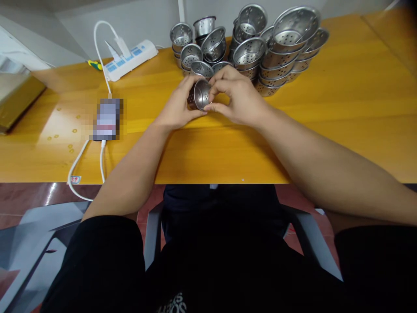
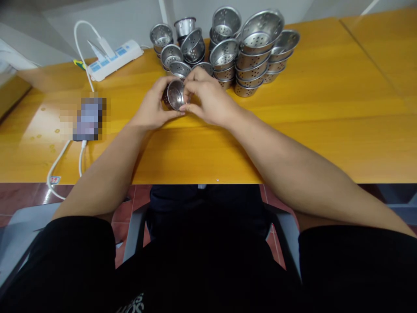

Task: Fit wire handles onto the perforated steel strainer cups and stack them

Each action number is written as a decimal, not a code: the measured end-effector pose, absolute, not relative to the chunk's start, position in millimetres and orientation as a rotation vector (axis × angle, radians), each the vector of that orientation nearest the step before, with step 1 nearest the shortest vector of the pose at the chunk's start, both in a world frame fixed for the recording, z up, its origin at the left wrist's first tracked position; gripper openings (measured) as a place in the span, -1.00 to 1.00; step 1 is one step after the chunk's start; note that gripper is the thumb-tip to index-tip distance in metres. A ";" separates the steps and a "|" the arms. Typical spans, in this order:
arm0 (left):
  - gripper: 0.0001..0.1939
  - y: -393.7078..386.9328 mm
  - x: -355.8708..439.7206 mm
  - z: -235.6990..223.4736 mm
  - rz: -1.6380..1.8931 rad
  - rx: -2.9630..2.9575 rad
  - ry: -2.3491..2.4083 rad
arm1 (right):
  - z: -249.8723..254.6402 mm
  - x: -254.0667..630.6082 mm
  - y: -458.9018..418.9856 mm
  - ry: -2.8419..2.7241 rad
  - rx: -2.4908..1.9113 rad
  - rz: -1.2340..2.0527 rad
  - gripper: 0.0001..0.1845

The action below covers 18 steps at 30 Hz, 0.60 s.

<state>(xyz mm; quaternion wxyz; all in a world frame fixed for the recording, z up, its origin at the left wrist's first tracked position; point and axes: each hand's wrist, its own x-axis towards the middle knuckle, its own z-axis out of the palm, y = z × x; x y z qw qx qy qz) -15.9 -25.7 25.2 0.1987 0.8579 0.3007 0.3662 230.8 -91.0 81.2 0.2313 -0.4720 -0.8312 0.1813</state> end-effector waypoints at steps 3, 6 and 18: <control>-0.26 -24.5 -15.5 26.2 1.059 2.406 0.928 | 80.4 229.9 -90.6 -2.306 -1.355 0.433 -0.21; -0.28 -24.9 -17.2 27.8 1.098 2.310 1.006 | 80.2 230.3 -91.5 -2.348 -1.345 0.294 -0.18; -0.30 -30.3 -33.5 57.9 1.192 2.247 0.996 | 82.4 247.3 -85.1 -2.317 -1.337 0.405 -0.39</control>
